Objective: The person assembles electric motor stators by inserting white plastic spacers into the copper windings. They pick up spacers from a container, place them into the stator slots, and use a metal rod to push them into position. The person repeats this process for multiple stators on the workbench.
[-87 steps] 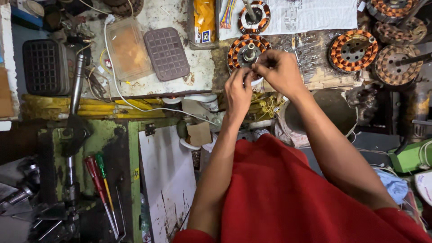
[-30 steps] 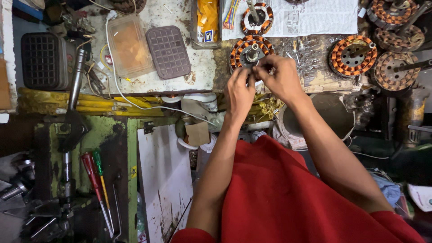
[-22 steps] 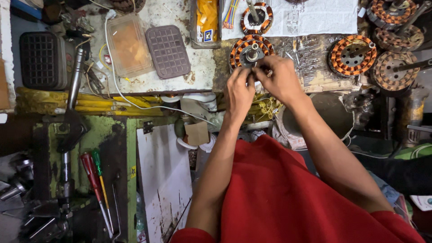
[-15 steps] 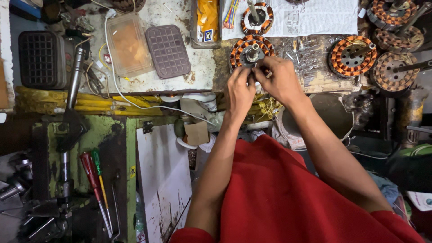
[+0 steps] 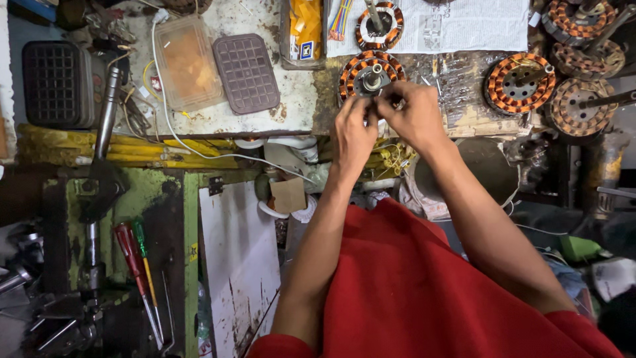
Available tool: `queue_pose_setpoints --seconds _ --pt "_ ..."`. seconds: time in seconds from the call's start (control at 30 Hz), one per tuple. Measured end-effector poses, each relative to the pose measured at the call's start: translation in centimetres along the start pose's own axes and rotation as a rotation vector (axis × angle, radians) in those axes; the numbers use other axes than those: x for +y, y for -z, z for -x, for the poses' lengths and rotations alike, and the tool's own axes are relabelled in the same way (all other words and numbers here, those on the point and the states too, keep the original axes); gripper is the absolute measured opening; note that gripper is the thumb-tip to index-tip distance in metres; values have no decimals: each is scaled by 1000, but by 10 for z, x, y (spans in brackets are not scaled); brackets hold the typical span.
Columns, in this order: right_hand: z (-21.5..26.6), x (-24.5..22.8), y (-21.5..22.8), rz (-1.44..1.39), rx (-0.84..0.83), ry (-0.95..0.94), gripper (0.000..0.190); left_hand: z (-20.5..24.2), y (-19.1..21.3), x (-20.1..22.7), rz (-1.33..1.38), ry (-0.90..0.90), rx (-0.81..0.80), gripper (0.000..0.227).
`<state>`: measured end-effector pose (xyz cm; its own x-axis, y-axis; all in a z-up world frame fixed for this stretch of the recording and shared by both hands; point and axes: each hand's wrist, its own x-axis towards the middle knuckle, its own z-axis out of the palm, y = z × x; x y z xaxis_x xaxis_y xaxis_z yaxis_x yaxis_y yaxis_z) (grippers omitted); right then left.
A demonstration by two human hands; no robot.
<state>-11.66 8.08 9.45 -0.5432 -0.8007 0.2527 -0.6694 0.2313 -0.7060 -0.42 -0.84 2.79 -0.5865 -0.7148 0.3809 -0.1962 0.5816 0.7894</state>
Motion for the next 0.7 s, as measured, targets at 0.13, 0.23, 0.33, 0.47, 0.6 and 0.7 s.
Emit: queue_pose_setpoints --seconds 0.13,0.23,0.33,0.47,0.6,0.7 --pt "-1 8 -2 -89 -7 -74 13 1 1 2 29 -23 41 13" --pt "-1 12 -3 -100 6 -122 13 2 1 2 37 -12 34 12" --pt "-3 13 -4 -188 8 -176 13 1 -1 0 51 -9 21 11" --pt "-6 16 -2 -297 -34 -243 14 0 -6 -3 58 -21 28 10" --pt "-9 21 -1 -381 -67 -269 13 -1 -8 -2 20 -36 38 10" --pt "-10 22 -1 -276 -58 -213 12 -2 -5 1 5 -20 5 10"
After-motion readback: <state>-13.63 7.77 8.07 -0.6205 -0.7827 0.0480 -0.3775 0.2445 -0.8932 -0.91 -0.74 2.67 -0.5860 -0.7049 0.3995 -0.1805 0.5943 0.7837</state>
